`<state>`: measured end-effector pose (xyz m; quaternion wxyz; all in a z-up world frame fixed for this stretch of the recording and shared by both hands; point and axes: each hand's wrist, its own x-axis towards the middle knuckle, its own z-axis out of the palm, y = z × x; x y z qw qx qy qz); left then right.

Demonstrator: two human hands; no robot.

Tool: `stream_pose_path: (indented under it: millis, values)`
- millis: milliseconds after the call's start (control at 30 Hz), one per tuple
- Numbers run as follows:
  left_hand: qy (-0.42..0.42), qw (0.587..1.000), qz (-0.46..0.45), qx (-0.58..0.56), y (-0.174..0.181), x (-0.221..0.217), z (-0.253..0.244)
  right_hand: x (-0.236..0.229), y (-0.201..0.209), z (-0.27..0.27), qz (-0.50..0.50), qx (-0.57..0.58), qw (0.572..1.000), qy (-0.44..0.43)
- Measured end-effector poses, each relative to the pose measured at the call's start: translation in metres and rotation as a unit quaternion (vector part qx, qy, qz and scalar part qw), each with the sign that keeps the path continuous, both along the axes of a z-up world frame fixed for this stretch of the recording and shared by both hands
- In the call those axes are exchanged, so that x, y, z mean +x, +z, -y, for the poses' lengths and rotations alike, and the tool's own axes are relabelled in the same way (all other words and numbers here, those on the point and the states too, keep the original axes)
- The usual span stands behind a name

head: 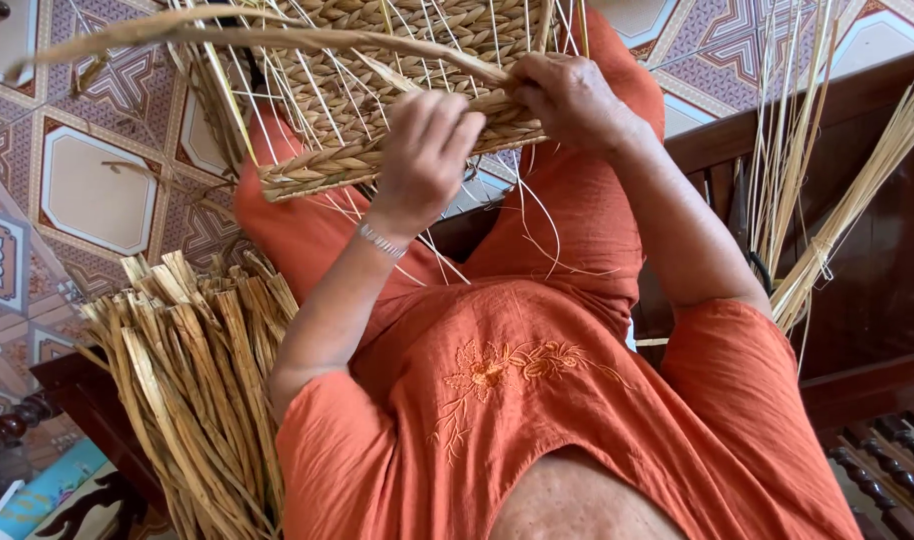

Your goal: The person weaves a basket by threading and wrapping dried plant fibers around the frame by hand.

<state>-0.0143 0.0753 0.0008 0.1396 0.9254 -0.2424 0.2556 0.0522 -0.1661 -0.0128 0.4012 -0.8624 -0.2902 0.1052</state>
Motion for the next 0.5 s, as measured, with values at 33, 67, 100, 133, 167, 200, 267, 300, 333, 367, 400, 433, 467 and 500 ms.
stream_pose_path:
  millis: [33, 67, 100, 133, 167, 200, 267, 300, 333, 367, 400, 433, 467, 500]
  values:
    - [-0.070, 0.995, -0.075, 0.000, -0.014, 0.003, 0.010, 0.000, 0.007, 0.002, -0.041, -0.001, 0.999, -0.010]
    - [-0.071, 0.995, -0.075, -0.001, -0.040, 0.021, 0.016, 0.000, 0.004, 0.004, -0.041, -0.002, 0.999, -0.011]
    - [-0.023, 0.978, -0.209, -0.003, -0.066, 0.038, 0.022, -0.001, 0.001, 0.006, -0.028, 0.019, 0.999, 0.005]
    - [0.024, 0.940, -0.340, -0.005, -0.092, 0.056, 0.030, 0.000, -0.001, 0.009, -0.014, 0.040, 0.999, 0.021]
    - [0.024, 0.940, -0.340, -0.006, -0.090, 0.068, 0.035, -0.001, 0.000, 0.010, -0.014, 0.038, 0.999, 0.021]
    - [0.035, 0.920, -0.388, -0.034, -0.089, 0.082, 0.038, 0.000, 0.000, 0.009, -0.009, 0.046, 0.998, 0.028]
    - [0.046, 0.897, -0.435, -0.061, -0.085, 0.097, 0.042, 0.001, 0.001, 0.008, -0.005, 0.055, 0.998, 0.035]
    - [0.031, 0.901, -0.408, -0.147, -0.083, 0.097, 0.041, 0.001, 0.001, 0.008, -0.023, 0.050, 0.998, 0.025]
    - [0.015, 0.897, -0.377, -0.230, -0.081, 0.098, 0.041, 0.002, 0.001, 0.007, -0.041, 0.045, 0.998, 0.014]
    - [0.014, 0.897, -0.378, -0.228, -0.077, 0.091, 0.034, 0.002, -0.002, 0.006, -0.041, 0.047, 0.998, 0.013]
    - [0.005, 0.834, -0.400, -0.380, -0.073, 0.083, 0.028, 0.002, -0.005, 0.004, -0.045, 0.051, 0.998, -0.008]
    - [-0.003, 0.748, -0.410, -0.522, -0.069, 0.073, 0.021, 0.001, -0.007, 0.002, -0.048, 0.055, 0.997, -0.028]
    - [-0.001, 0.747, -0.412, -0.521, -0.065, 0.057, 0.015, 0.001, -0.010, -0.001, -0.051, 0.057, 0.997, -0.028]
    - [-0.030, 0.617, -0.445, -0.648, -0.061, 0.040, 0.009, 0.000, -0.013, -0.005, 0.003, 0.061, 0.998, -0.032]
